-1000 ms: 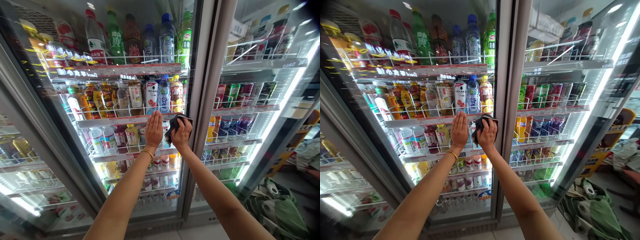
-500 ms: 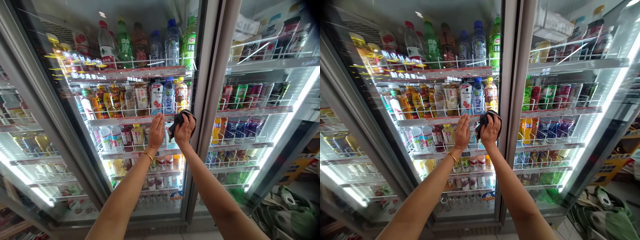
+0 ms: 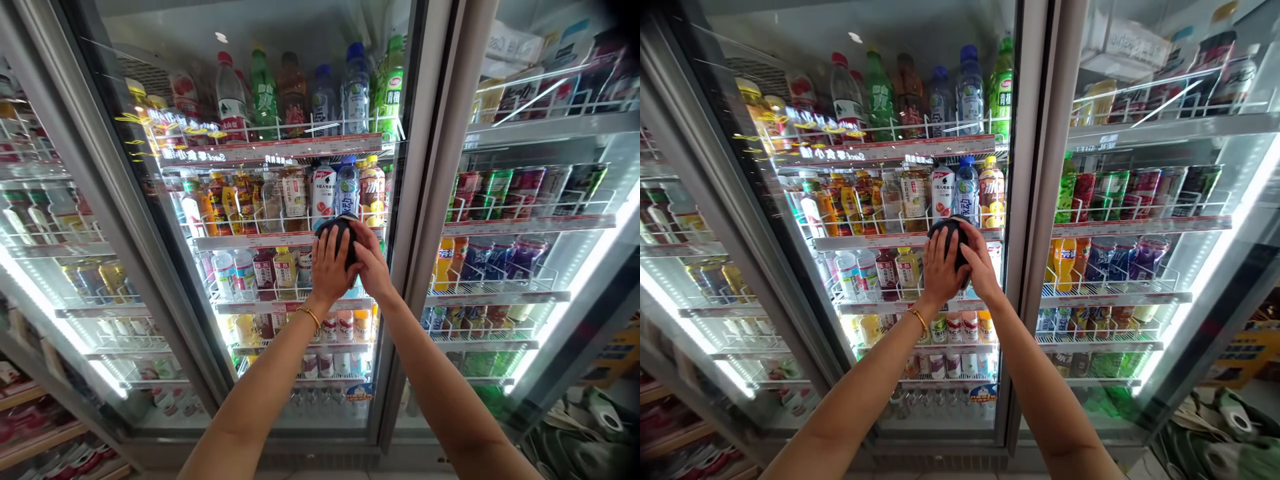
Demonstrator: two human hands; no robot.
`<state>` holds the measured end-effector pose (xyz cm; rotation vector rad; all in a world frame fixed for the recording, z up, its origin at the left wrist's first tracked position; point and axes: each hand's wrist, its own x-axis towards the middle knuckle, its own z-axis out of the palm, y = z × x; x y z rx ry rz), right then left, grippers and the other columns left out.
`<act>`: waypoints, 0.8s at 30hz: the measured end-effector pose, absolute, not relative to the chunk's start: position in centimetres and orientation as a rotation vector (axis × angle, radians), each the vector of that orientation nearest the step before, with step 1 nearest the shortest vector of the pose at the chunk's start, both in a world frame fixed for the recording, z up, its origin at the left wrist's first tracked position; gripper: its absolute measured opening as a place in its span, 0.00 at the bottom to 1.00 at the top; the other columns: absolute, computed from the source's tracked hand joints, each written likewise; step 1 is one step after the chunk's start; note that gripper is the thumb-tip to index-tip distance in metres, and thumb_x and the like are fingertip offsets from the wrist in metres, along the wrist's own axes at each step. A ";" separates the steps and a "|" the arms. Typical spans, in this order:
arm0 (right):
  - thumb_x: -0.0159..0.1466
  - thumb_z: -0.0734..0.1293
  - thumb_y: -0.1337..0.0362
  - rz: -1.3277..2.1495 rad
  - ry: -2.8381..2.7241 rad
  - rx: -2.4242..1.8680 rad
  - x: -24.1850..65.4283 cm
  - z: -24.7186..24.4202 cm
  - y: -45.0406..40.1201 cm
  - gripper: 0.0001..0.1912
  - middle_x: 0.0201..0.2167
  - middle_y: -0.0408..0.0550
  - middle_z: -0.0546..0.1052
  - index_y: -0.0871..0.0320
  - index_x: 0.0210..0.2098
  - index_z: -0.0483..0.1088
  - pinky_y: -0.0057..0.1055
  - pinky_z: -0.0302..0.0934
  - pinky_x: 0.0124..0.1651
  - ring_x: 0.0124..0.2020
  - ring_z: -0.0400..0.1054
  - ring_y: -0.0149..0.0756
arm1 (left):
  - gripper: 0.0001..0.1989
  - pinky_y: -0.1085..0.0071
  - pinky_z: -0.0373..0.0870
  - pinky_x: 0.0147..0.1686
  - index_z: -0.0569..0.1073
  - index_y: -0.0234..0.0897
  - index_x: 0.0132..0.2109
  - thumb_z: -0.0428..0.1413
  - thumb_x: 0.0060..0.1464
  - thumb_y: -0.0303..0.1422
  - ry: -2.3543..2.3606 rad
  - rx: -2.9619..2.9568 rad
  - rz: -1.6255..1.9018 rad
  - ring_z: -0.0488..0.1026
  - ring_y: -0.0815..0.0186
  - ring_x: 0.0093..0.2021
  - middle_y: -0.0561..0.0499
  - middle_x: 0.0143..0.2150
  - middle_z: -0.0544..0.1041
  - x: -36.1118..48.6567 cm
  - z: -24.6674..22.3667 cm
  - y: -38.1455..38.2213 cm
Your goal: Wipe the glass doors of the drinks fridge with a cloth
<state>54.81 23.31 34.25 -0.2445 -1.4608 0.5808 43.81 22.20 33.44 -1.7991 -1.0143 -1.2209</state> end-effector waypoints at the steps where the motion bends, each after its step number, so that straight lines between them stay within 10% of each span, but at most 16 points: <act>1: 0.66 0.59 0.56 0.597 -1.428 -0.252 55.1 34.2 23.2 0.20 0.57 0.47 0.69 0.50 0.56 0.62 0.42 0.57 0.62 0.59 0.61 0.36 | 0.31 0.47 0.50 0.64 0.57 0.34 0.65 0.45 0.61 0.48 -1.047 -1.733 -1.200 0.51 0.49 0.68 0.36 0.65 0.60 43.7 33.4 22.4; 5: 0.66 0.59 0.55 0.420 -1.137 -0.399 55.9 34.1 23.7 0.14 0.39 0.46 0.75 0.54 0.45 0.68 0.36 0.67 0.45 0.39 0.71 0.31 | 0.24 0.49 0.54 0.63 0.64 0.34 0.60 0.52 0.60 0.38 -1.062 -1.592 -1.111 0.56 0.49 0.65 0.37 0.59 0.67 43.6 32.3 22.9; 12: 0.66 0.57 0.54 0.016 -1.006 -0.611 54.7 33.4 25.5 0.14 0.29 0.41 0.68 0.57 0.33 0.64 0.31 0.61 0.38 0.31 0.64 0.29 | 0.19 0.51 0.56 0.62 0.67 0.41 0.57 0.53 0.59 0.36 -0.845 -1.593 -0.986 0.62 0.51 0.61 0.45 0.56 0.71 44.0 32.2 24.7; 24: 0.66 0.59 0.61 -0.564 -1.348 -0.762 49.4 34.0 26.2 0.08 0.37 0.50 0.72 0.57 0.35 0.68 0.37 0.53 0.46 0.40 0.62 0.38 | 0.15 0.52 0.58 0.58 0.72 0.38 0.50 0.49 0.61 0.38 -1.177 -1.321 -1.163 0.61 0.53 0.59 0.38 0.52 0.71 34.4 32.4 23.2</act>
